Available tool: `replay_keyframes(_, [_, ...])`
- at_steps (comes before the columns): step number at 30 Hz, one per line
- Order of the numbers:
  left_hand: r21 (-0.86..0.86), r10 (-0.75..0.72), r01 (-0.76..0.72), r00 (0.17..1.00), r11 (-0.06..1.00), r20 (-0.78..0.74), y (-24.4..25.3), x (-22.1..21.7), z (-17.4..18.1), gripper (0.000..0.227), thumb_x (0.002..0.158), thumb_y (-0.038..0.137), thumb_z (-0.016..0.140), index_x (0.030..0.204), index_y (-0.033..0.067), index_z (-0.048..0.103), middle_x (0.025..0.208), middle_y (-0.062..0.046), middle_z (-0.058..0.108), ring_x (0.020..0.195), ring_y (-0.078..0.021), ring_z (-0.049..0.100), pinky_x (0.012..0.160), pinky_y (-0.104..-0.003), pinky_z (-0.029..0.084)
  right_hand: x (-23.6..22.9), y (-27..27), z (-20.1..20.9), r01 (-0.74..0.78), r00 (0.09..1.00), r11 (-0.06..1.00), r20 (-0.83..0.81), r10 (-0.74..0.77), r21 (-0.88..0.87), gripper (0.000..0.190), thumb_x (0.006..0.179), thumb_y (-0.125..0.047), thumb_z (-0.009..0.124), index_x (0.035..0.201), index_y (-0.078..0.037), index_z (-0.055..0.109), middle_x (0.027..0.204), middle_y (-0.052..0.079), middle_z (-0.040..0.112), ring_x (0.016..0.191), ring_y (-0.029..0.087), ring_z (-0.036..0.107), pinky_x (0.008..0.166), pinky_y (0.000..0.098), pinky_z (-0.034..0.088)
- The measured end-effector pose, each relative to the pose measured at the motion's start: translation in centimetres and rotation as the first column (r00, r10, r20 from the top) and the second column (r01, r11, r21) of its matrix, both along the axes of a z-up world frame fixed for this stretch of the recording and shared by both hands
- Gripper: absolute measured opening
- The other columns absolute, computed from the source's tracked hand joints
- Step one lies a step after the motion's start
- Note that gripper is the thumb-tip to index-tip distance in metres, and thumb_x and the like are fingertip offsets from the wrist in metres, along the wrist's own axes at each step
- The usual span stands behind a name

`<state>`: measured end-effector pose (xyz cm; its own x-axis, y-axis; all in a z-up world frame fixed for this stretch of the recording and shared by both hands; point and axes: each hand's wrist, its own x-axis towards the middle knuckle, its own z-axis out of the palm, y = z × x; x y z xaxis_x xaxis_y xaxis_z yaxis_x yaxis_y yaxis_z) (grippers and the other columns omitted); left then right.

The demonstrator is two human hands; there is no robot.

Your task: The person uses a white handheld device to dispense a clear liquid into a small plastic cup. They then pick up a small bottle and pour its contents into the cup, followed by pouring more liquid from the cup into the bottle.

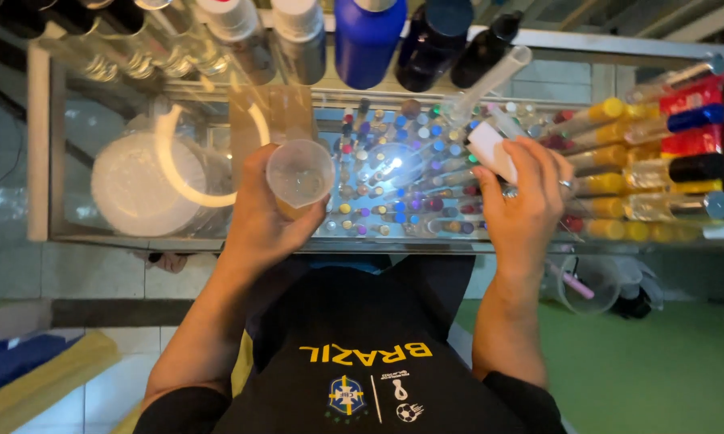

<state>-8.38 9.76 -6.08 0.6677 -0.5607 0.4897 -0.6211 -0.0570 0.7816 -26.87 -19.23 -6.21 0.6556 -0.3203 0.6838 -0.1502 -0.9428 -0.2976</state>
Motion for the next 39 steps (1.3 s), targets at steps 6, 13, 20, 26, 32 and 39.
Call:
replay_keyframes(6, [0.109, 0.124, -0.117, 0.991, 0.987, -0.054, -1.1, 0.2, 2.5, 0.068, 0.079, -0.002, 0.085, 0.131, -0.0052, 0.042, 0.108, -0.034, 0.062, 0.098, -0.0583, 0.066, 0.084, -0.062, 0.052, -0.1, 0.2, 0.4, -0.009, 1.000, 0.999, 0.013, 0.010, -0.031, 0.043, 0.090, -0.014, 0.098, 0.123, 0.001, 0.073, 0.122, 0.018, 0.064, 0.111, 0.043, 0.054, 0.100, 0.0546, 0.044])
replay_keyframes(13, [0.279, 0.182, -0.165, 0.983, 0.946, -0.034, -1.8, 3.0, 3.7, 0.065, 0.091, 0.012, 0.078, 0.139, 0.0009, 0.036, 0.128, -0.016, 0.056, 0.108, -0.0318, 0.062, 0.082, -0.043, 0.052, -0.2, 1.4, 1.5, 0.110, 0.989, 0.992, -0.088, -0.115, -0.064, 0.048, 0.081, -0.006, 0.103, 0.119, 0.000, 0.074, 0.126, 0.016, 0.067, 0.116, 0.038, 0.052, 0.095, 0.0507, 0.047])
replay_keyframes(20, [0.266, 0.270, -0.230, 0.955, 0.936, -0.124, -2.4, 3.4, 3.5, 0.060, 0.093, 0.012, 0.075, 0.138, 0.0065, 0.035, 0.132, -0.014, 0.063, 0.119, -0.0301, 0.065, 0.093, -0.042, 0.052, -0.3, 1.2, 1.0, 0.142, 0.983, 0.986, -0.104, -0.150, -0.082, 0.044, 0.082, -0.011, 0.102, 0.117, -0.005, 0.076, 0.126, 0.012, 0.070, 0.119, 0.036, 0.056, 0.102, 0.0497, 0.035])
replay_keyframes(26, [0.261, 0.292, -0.261, 0.952, 0.929, -0.089, -2.4, 3.8, 2.5, 0.064, 0.094, 0.014, 0.077, 0.141, 0.0078, 0.035, 0.135, -0.012, 0.062, 0.122, -0.0300, 0.069, 0.091, -0.044, 0.054, -0.2, 1.3, 0.9, 0.153, 0.981, 0.985, -0.106, -0.161, -0.081, 0.044, 0.081, -0.011, 0.103, 0.116, -0.006, 0.076, 0.127, 0.011, 0.071, 0.120, 0.035, 0.056, 0.101, 0.0494, 0.034])
replay_keyframes(32, [0.227, 0.267, -0.238, 0.958, 0.944, -0.105, -2.2, 3.8, 2.5, 0.063, 0.094, 0.012, 0.078, 0.140, 0.0070, 0.035, 0.135, -0.014, 0.060, 0.122, -0.0303, 0.067, 0.098, -0.042, 0.053, -0.2, 1.4, 1.0, 0.155, 0.981, 0.984, -0.104, -0.164, -0.093, 0.043, 0.081, -0.011, 0.103, 0.115, -0.006, 0.076, 0.125, 0.011, 0.071, 0.119, 0.034, 0.057, 0.101, 0.0487, 0.033])
replay_keyframes(39, [0.019, 0.324, -0.327, 0.942, 0.945, 0.092, -1.4, 2.0, 4.4, 0.068, 0.091, 0.023, 0.084, 0.130, 0.0025, 0.032, 0.126, -0.015, 0.036, 0.115, -0.0296, 0.044, 0.099, -0.038, 0.040, 0.1, 2.2, 2.4, 0.125, 0.989, 0.991, -0.078, -0.129, -0.049, 0.031, 0.095, -0.016, 0.089, 0.113, 0.002, 0.071, 0.119, 0.015, 0.069, 0.111, 0.039, 0.056, 0.101, 0.0494, 0.046])
